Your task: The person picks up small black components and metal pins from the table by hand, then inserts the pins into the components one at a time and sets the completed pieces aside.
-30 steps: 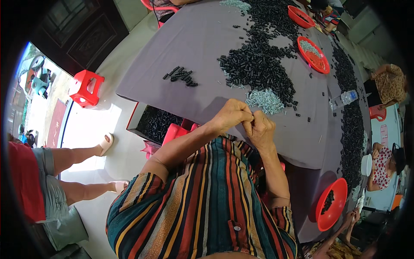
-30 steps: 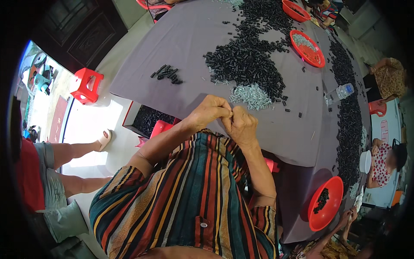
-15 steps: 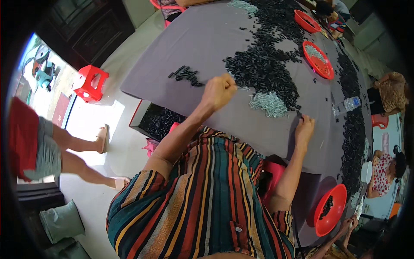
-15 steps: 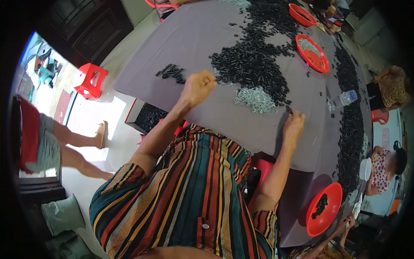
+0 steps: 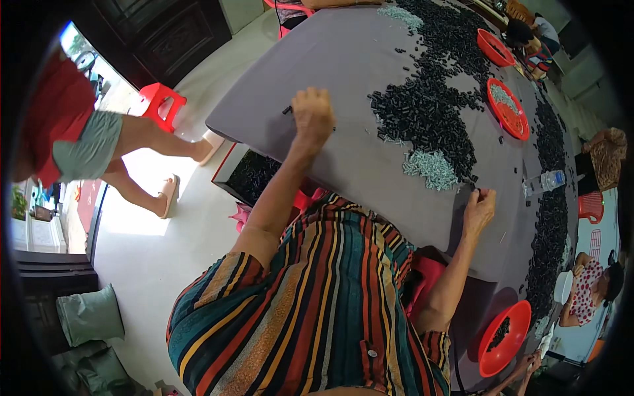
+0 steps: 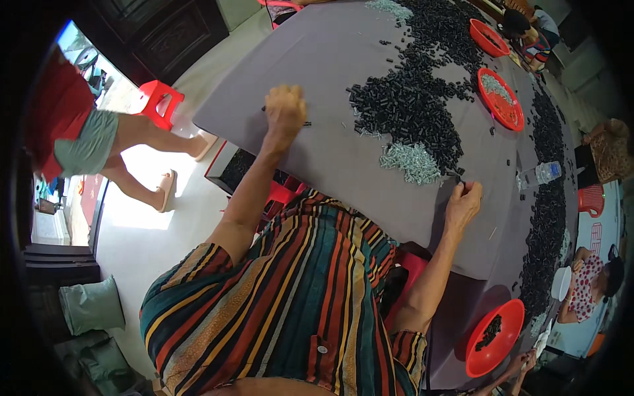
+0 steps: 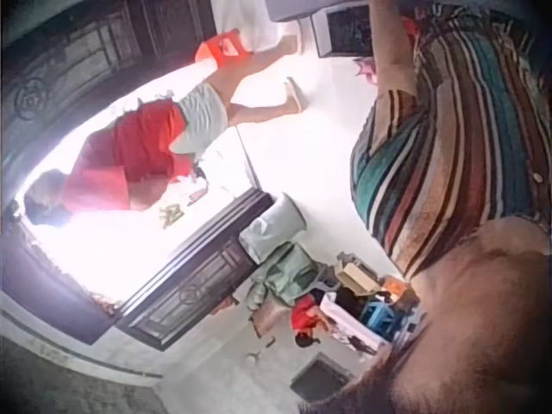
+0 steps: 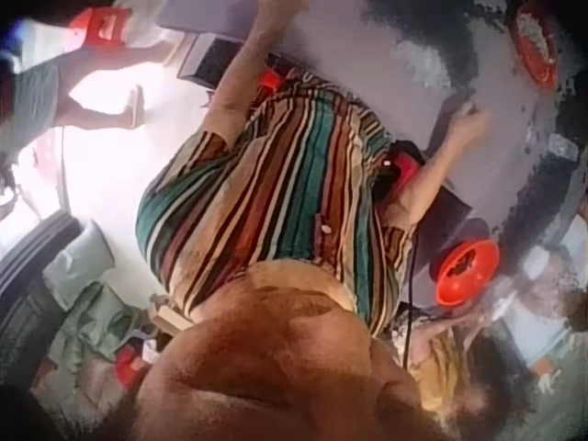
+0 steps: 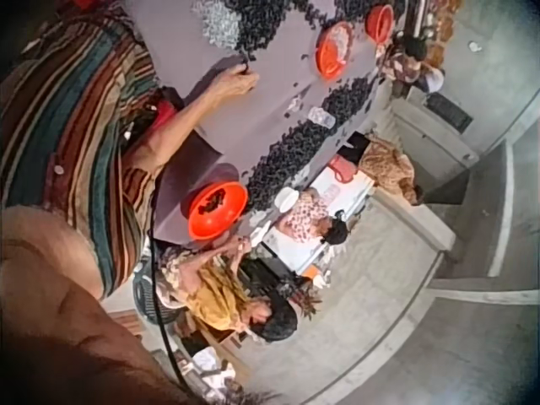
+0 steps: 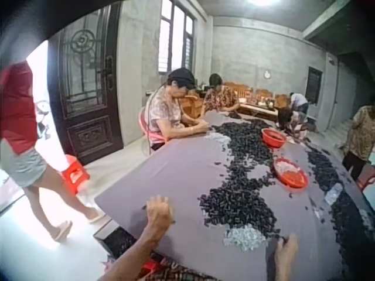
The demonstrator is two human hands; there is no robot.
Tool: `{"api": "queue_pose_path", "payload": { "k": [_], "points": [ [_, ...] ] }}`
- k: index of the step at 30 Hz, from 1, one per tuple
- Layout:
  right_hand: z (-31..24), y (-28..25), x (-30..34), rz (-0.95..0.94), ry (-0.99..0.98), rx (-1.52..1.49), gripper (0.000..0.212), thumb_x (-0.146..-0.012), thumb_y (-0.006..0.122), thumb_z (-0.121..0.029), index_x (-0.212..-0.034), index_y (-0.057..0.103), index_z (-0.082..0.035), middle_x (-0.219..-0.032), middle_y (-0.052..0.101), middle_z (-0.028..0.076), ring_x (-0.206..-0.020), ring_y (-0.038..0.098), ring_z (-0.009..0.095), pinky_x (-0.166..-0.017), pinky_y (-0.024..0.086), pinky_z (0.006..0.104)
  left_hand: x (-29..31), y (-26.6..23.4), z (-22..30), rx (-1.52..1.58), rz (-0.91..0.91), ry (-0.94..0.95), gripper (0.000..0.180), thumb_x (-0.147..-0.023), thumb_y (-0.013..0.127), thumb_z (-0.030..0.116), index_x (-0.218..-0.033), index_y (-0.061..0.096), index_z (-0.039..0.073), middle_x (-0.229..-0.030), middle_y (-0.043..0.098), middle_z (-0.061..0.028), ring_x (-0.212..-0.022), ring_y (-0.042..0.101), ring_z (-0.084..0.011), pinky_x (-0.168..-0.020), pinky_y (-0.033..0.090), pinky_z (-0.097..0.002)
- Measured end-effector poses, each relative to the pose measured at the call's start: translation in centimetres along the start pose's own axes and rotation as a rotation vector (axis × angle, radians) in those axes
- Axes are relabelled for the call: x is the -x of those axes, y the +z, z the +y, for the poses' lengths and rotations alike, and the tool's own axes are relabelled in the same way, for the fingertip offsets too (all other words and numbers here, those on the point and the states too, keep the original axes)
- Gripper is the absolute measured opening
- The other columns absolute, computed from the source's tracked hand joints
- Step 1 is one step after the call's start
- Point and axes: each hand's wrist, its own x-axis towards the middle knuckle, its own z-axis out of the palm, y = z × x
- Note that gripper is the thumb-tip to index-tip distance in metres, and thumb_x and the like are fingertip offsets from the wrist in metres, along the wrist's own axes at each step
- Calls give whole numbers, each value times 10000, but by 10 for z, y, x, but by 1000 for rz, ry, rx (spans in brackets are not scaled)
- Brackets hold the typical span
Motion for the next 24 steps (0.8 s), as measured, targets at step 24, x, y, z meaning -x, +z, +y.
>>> {"api": "queue_pose_path", "payload": {
  "k": [24],
  "points": [
    [-193, 94, 20, -362, -600, -283, 140, -778, 500, -17, -910, 540, 5, -857, 515, 147, -791, 535, 306, -677, 465, 368, 41, -137, 121, 1375, -517, 143, 116, -794, 595, 51, -894, 571, -3, -699, 574, -28, -640, 535, -84, -578, 426, -230]
  ]
}}
